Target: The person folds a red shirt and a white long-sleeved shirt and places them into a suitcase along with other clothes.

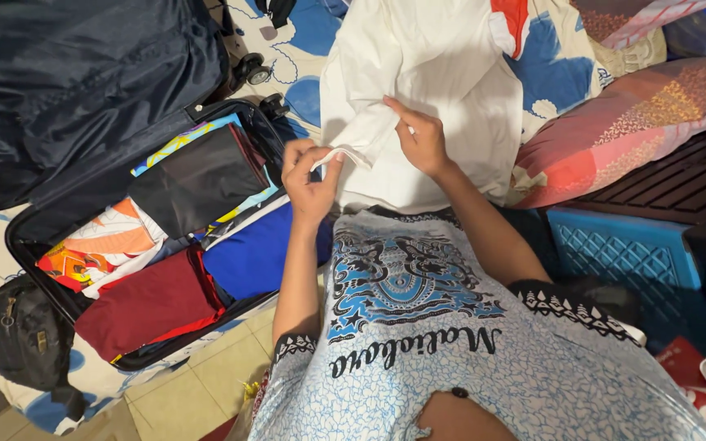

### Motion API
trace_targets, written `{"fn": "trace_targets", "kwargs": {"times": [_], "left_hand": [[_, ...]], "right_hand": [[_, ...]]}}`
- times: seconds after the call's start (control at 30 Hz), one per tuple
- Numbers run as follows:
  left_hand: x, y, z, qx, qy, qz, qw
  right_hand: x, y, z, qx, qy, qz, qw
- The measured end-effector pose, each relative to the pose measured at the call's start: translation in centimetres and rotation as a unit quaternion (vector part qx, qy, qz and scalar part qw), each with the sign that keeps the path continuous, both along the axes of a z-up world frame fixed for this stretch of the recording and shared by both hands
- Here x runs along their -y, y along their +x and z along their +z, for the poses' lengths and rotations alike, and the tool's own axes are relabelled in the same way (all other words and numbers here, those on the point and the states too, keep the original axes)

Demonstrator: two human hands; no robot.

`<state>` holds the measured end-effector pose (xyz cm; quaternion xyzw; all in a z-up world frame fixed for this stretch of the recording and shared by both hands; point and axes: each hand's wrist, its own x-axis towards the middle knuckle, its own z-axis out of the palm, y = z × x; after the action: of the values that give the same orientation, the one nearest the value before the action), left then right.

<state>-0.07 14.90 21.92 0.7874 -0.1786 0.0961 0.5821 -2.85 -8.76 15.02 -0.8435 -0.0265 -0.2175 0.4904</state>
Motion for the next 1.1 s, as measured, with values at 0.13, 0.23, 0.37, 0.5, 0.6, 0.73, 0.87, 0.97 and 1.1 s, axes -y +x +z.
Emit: {"fn": "trace_targets", "kwargs": {"times": [0.13,0.23,0.37,0.5,0.6,0.73,0.87,0.97,1.1], "left_hand": [[0.1,0.0,0.3,0.037,-0.049,-0.039,0.997],[0.3,0.0,-2.0,-0.116,-0.096,-0.042,0.988],[0.0,0.4,-4.7,-0.143,-0.120,-0.027,0.982],[-0.4,1.4,-3.8,-0.202,-0.266,0.000,0.942],[-1.0,1.8,-4.1,-0.234,-0.339,0.004,0.911],[-1.9,2.2,-6.7,-0.211,-0.340,0.011,0.916],[-1.6,2.2,-6.2,-0.230,-0.336,0.023,0.913],[-1.0,2.2,-4.2,-0.243,-0.298,0.036,0.922],[-0.9,1.9,-2.8,-0.200,-0.253,0.012,0.947]], "right_hand": [[0.3,-0.2,0.2,-0.074,0.007,-0.011,0.997],[0.0,-0.6,-0.1,-0.041,0.021,0.011,0.999],[0.2,-0.9,0.0,-0.002,0.010,-0.010,1.000],[0.8,-2.6,-1.6,-0.023,0.012,-0.058,0.998],[1.4,-3.8,-5.0,-0.027,0.148,-0.028,0.988],[1.7,-4.2,-7.3,-0.042,0.324,-0.054,0.944],[1.3,-3.7,-3.3,-0.051,0.292,-0.054,0.954],[0.3,-3.0,-0.9,-0.032,0.191,-0.017,0.981],[-0.1,-2.6,-0.3,-0.027,0.177,0.018,0.984]]}}
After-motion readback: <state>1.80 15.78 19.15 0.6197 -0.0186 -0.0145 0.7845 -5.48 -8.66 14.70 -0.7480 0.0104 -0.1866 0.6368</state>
